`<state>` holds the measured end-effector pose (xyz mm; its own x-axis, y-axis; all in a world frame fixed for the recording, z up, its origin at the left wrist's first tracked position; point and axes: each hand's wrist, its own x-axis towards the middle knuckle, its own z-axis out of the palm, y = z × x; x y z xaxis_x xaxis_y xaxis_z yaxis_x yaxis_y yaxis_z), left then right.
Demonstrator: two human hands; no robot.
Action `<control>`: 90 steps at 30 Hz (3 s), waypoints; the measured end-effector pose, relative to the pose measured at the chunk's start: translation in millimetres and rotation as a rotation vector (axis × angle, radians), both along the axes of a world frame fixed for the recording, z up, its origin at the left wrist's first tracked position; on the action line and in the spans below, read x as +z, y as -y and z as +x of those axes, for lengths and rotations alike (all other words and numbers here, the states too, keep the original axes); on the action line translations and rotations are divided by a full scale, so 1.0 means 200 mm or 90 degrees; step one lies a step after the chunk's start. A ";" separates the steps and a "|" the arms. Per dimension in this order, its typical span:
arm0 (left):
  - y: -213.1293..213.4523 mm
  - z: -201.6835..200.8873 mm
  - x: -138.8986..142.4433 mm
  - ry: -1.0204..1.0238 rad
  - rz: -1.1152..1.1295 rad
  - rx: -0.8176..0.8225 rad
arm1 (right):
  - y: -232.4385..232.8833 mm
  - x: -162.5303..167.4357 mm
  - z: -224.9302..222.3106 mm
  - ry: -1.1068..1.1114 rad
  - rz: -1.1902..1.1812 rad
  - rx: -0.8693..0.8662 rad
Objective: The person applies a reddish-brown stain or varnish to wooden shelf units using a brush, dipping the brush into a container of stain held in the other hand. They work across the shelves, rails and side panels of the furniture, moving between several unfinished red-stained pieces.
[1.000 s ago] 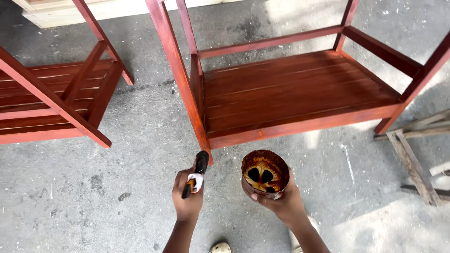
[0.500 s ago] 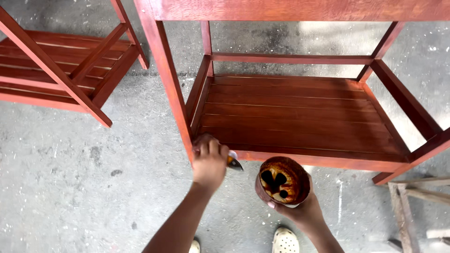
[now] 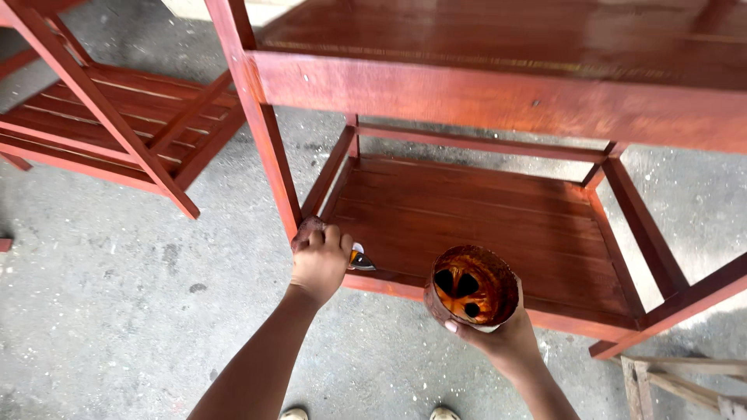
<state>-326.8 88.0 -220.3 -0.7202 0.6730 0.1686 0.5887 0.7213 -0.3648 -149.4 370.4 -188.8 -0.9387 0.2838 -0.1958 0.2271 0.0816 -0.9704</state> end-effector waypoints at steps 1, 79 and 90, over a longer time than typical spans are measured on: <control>-0.03 -0.04 0.08 -0.011 0.004 0.002 | -0.01 0.03 -0.02 -0.002 0.001 0.004; -0.68 0.35 -0.28 0.480 0.663 0.489 | -0.30 -0.07 0.10 0.036 0.054 0.099; -0.01 0.81 -0.38 0.269 1.154 0.621 | -0.36 -0.22 0.32 0.124 0.039 0.052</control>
